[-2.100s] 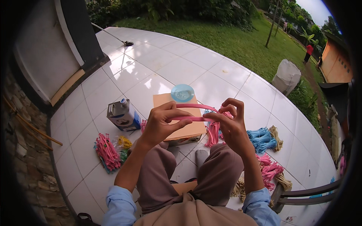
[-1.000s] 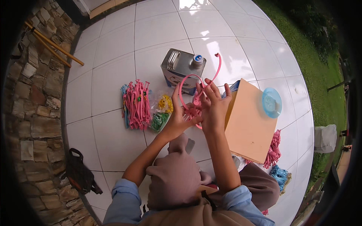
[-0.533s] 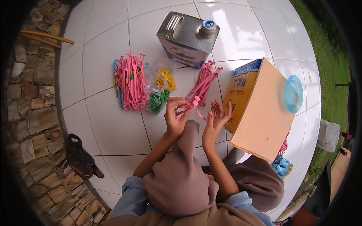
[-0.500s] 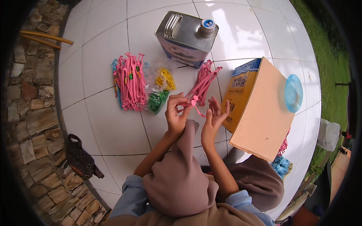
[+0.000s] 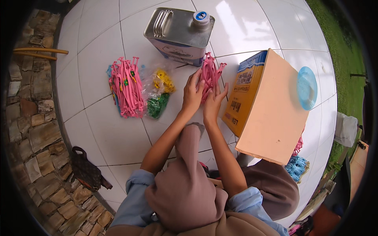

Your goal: The person applies adhesive from a blue container to small pink straps and then folds them by hand on a board.

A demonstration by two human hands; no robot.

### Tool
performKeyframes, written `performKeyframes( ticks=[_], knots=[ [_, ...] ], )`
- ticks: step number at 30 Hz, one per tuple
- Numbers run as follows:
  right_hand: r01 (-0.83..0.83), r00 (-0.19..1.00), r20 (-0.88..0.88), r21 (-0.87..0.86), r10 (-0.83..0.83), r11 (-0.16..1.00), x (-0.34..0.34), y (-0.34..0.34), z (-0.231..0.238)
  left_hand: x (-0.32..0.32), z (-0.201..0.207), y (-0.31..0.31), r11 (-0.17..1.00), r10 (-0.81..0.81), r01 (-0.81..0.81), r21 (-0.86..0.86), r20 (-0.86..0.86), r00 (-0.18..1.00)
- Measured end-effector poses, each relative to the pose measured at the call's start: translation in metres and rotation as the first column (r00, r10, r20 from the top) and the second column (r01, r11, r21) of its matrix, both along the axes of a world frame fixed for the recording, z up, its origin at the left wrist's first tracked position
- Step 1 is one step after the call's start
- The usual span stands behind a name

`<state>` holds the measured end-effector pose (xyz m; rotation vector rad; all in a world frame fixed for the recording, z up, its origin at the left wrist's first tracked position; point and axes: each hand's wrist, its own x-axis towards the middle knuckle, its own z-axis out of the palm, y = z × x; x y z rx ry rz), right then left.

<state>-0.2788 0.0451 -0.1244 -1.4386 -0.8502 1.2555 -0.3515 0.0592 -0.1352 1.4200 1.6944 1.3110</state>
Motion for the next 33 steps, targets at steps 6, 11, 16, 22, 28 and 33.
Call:
performKeyframes(
  ticks=[6,11,16,22,28,33],
  knots=[
    [-0.127,0.959,-0.247,0.076,0.142,0.989,0.019,-0.034,0.104,0.004,0.108,-0.053,0.984,0.010,0.082,-0.156,0.514,0.858],
    [-0.033,0.979,-0.169,0.412,0.111,0.911,0.109,-0.039,0.245,0.053,0.257,-0.058,0.937,-0.348,0.296,0.183,0.508,0.787],
    [-0.007,0.902,0.312,0.704,-0.300,0.710,0.213,-0.083,0.320,0.157,0.336,-0.077,0.633,-0.773,0.678,0.373,0.355,0.526],
    [0.223,0.565,0.802,0.080,-0.196,0.971,0.409,-0.141,0.222,0.303,0.273,-0.092,0.415,-0.832,0.906,-0.088,-0.439,0.339],
    [-0.099,0.664,0.578,-0.560,0.473,0.823,0.402,-0.144,0.164,0.329,0.111,-0.089,0.443,-0.863,0.827,-0.347,-0.416,0.288],
    [0.018,0.604,0.762,-0.303,0.231,0.953,0.415,-0.139,0.058,0.350,0.006,-0.110,0.616,-0.770,0.723,-0.313,-0.044,0.637]
  ],
)
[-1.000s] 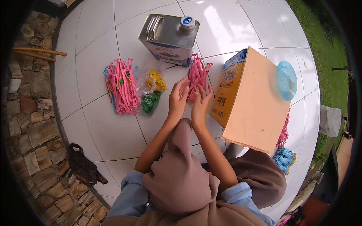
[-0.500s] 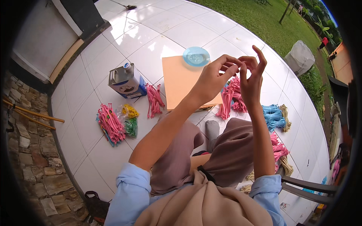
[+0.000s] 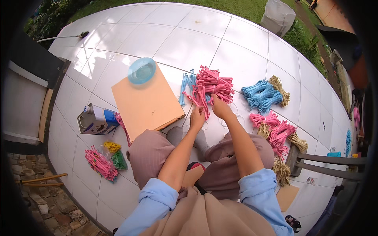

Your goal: The person applies adhesive from a blue container to small pink straps and then folds them by hand on a board.

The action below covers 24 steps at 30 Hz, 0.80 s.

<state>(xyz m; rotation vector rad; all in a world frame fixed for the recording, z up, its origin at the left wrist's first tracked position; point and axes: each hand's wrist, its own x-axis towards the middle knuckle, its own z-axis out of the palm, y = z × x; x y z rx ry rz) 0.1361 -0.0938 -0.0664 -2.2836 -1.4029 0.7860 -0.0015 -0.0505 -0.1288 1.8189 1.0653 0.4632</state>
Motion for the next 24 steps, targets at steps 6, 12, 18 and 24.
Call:
performKeyframes(
  ticks=[6,12,18,24],
  knots=[
    [0.435,0.899,-0.248,0.395,-0.362,0.809,-0.007,-0.001,-0.108,0.028,-0.053,0.017,0.990,0.143,-0.138,-0.039,0.191,0.971],
    [0.374,0.927,-0.201,0.424,-0.317,0.825,-0.036,0.044,-0.108,0.039,-0.062,0.044,0.949,0.215,-0.216,0.230,0.031,0.976],
    [0.461,0.887,-0.270,0.555,-0.375,0.693,-0.033,0.042,-0.104,0.063,-0.038,0.032,0.894,0.434,-0.387,-0.228,0.215,0.875],
    [0.511,0.859,-0.405,0.687,-0.312,0.516,-0.023,0.053,-0.023,0.080,0.051,0.034,0.944,0.329,-0.281,-0.170,0.481,0.812]
  ],
)
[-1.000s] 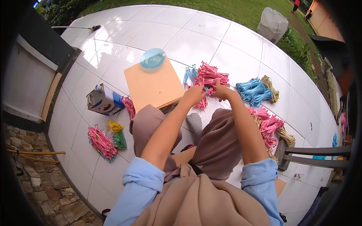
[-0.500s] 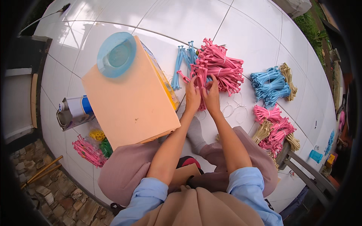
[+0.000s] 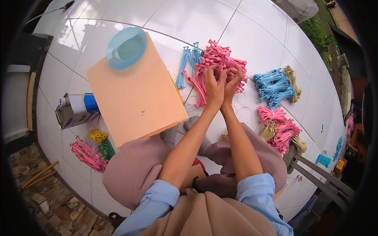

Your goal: The person applies adhesive from a blue container to small pink straps and then folds them by hand on a board.

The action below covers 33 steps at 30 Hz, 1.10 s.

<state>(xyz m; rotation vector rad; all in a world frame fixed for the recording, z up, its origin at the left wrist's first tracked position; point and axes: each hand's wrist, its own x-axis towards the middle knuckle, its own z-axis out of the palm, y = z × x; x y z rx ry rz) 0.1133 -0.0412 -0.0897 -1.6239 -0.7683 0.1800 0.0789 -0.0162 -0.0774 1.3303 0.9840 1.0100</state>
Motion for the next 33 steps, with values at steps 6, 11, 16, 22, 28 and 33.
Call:
performKeyframes(
  ticks=[6,11,16,22,28,33],
  knots=[
    [-0.102,0.985,0.159,0.227,0.067,0.969,0.006,0.013,0.140,-0.002,0.146,0.000,0.990,-0.019,-0.020,0.139,0.273,0.962],
    [-0.244,0.966,0.173,0.371,0.192,0.896,-0.007,0.007,0.253,-0.029,0.229,0.026,0.863,-0.070,-0.094,0.497,0.302,0.951],
    [-0.326,0.942,0.077,0.450,0.328,0.831,-0.032,-0.016,0.295,-0.084,0.290,0.028,0.848,-0.447,0.295,0.441,0.294,0.845],
    [-0.363,0.923,0.046,0.429,0.382,0.827,-0.079,-0.021,0.297,-0.138,0.282,0.013,0.900,-0.269,0.202,0.386,0.126,0.955],
    [-0.341,0.908,-0.030,0.524,0.418,0.780,-0.067,-0.019,0.310,-0.167,0.291,0.036,0.806,-0.054,-0.018,0.591,0.105,0.993],
    [-0.518,0.612,-0.348,0.502,0.710,0.692,-0.058,-0.016,0.296,-0.190,0.293,0.054,0.894,-0.046,0.011,0.449,0.066,0.997]
  ],
)
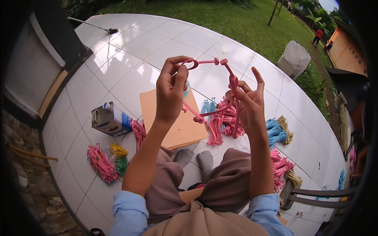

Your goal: The person applies adhesive from a blue container to small pink straps and then folds them by hand on a board.

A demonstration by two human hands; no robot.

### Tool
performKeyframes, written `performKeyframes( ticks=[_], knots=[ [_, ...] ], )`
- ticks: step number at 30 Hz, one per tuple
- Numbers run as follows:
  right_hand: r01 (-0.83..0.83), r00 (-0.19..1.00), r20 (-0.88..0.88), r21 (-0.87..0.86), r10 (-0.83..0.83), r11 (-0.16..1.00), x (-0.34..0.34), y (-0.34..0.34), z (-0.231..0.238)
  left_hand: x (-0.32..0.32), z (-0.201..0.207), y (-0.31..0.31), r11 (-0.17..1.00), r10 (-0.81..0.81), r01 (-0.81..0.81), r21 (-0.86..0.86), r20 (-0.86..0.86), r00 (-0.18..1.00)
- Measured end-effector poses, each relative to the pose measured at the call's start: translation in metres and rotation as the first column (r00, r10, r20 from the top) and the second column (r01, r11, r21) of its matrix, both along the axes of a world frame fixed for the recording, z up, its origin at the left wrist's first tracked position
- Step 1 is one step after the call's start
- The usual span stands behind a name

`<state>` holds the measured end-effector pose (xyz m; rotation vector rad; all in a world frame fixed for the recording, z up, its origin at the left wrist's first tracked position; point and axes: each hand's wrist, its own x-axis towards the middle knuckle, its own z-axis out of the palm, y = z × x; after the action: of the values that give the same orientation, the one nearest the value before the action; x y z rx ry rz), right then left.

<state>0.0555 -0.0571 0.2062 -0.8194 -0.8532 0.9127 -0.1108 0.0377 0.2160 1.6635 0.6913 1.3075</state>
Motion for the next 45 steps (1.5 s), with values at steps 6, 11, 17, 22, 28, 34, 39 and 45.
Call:
performKeyframes(
  ticks=[6,11,17,22,28,34,39,45],
  knots=[
    [0.342,0.932,-0.162,0.109,-0.323,0.933,-0.016,0.011,-0.004,0.017,-0.024,-0.006,0.616,-0.709,0.674,-0.409,0.085,0.700],
    [0.175,0.972,-0.161,0.013,-0.170,0.985,-0.030,0.010,-0.005,0.028,-0.030,-0.015,0.715,-0.403,0.550,-0.432,0.387,0.829],
    [0.122,0.989,0.089,-0.057,-0.116,0.991,-0.049,0.012,-0.029,0.031,-0.020,-0.016,0.784,-0.255,0.513,-0.349,0.572,0.779],
    [0.280,0.959,-0.005,-0.179,-0.285,0.943,-0.032,0.012,-0.029,0.031,-0.025,-0.016,0.730,-0.336,0.553,-0.401,0.494,0.802],
    [0.496,0.841,0.293,-0.084,-0.454,0.864,0.020,0.002,-0.006,0.003,-0.023,0.008,0.741,-0.519,0.454,-0.494,0.007,0.855],
    [0.251,0.838,0.528,-0.151,-0.137,0.956,0.036,-0.022,0.016,0.016,-0.015,-0.021,0.814,0.200,0.160,0.558,-0.528,0.826],
    [0.289,0.844,0.512,-0.175,-0.164,0.941,0.035,-0.021,0.017,0.029,-0.031,-0.029,0.875,-0.088,0.334,0.350,-0.563,0.822],
    [0.526,0.524,0.757,0.071,-0.389,0.847,0.035,-0.022,0.014,0.036,-0.037,-0.034,0.956,0.013,0.162,0.246,-0.586,0.810]
  ],
)
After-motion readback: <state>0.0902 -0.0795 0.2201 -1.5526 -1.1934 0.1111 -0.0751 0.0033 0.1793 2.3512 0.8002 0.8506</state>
